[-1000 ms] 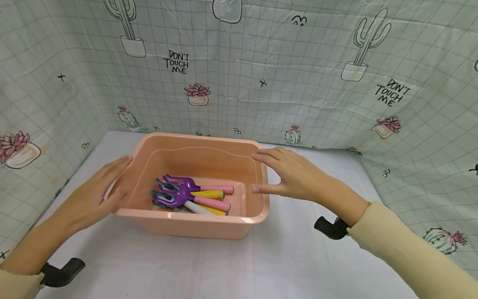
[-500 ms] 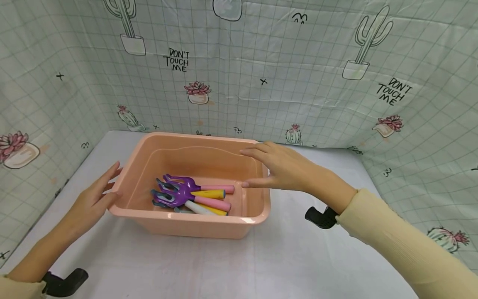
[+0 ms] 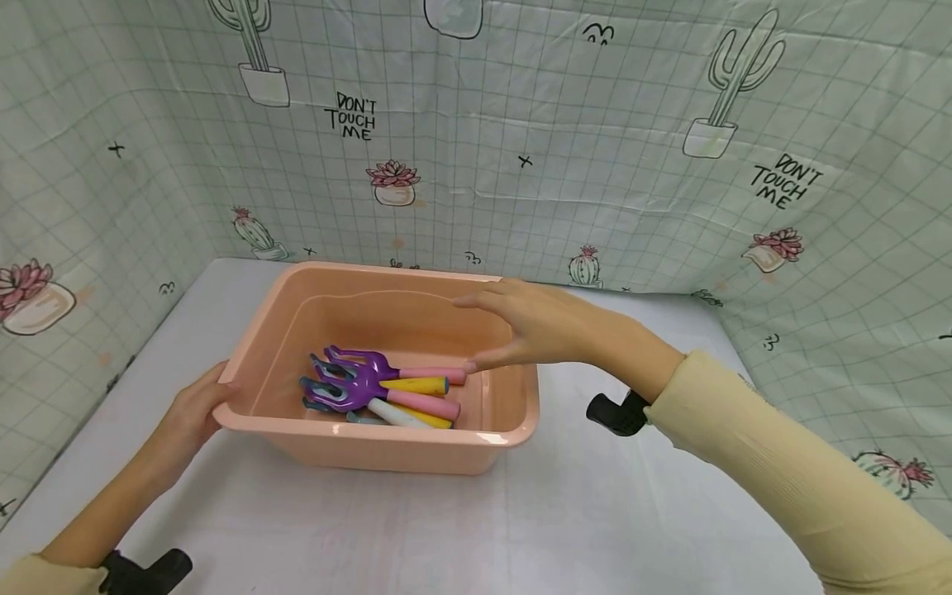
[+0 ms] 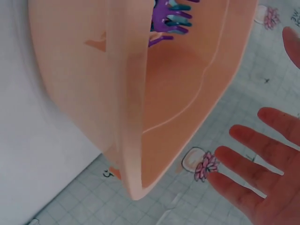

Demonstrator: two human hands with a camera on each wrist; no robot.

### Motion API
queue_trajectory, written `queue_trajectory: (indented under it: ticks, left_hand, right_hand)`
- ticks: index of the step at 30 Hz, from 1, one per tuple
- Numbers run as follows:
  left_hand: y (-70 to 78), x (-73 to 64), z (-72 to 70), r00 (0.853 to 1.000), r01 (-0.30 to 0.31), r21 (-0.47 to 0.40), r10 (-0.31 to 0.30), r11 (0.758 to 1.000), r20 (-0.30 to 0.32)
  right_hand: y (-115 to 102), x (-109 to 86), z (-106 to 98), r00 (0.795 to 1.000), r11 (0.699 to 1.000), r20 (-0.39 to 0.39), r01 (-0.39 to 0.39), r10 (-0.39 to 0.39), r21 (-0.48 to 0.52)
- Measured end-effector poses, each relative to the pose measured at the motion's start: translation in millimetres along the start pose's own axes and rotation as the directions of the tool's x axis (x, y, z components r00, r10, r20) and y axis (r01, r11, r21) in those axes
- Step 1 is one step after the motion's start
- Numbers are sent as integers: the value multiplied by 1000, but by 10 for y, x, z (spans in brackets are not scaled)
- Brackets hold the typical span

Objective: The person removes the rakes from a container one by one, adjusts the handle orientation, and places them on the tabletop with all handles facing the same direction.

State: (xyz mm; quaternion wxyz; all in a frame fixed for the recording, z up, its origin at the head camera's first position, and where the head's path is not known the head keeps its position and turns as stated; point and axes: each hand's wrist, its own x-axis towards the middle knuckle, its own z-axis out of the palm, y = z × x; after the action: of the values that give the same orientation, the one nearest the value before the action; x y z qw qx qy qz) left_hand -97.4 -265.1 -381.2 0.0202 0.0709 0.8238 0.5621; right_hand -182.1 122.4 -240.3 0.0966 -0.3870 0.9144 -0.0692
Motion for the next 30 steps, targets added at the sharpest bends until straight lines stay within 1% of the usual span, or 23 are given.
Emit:
queue_trajectory:
  ticks: [5, 8, 13, 19, 23, 30]
  left_hand:
    - [-34, -10, 27, 1000, 21, -75, -21, 997, 3]
    - [-53, -15, 36, 1000, 22, -106, -24, 994, -18]
    - [-47, -18, 79, 998, 26, -119, -33, 993, -57]
    - [-11, -7, 110, 997, 30, -89, -36, 996, -66]
    - [-1, -5, 104, 996, 49, -76, -55, 996, -76]
    - [4, -16, 92, 994, 56, -24, -58, 998, -91]
  right_hand:
    - [-32, 132, -25, 998, 999, 60, 10, -12, 35]
    - [-67, 225, -39, 994, 999, 106, 20, -24, 41]
    - [-114, 382, -49, 983, 998, 178, 43, -50, 44]
    - [-138, 556, -18, 972, 995, 219, 71, -85, 72]
    - [-170, 682, 37, 961, 992, 260, 73, -98, 107]
    - [-209, 859, 139, 941, 993, 325, 70, -96, 91]
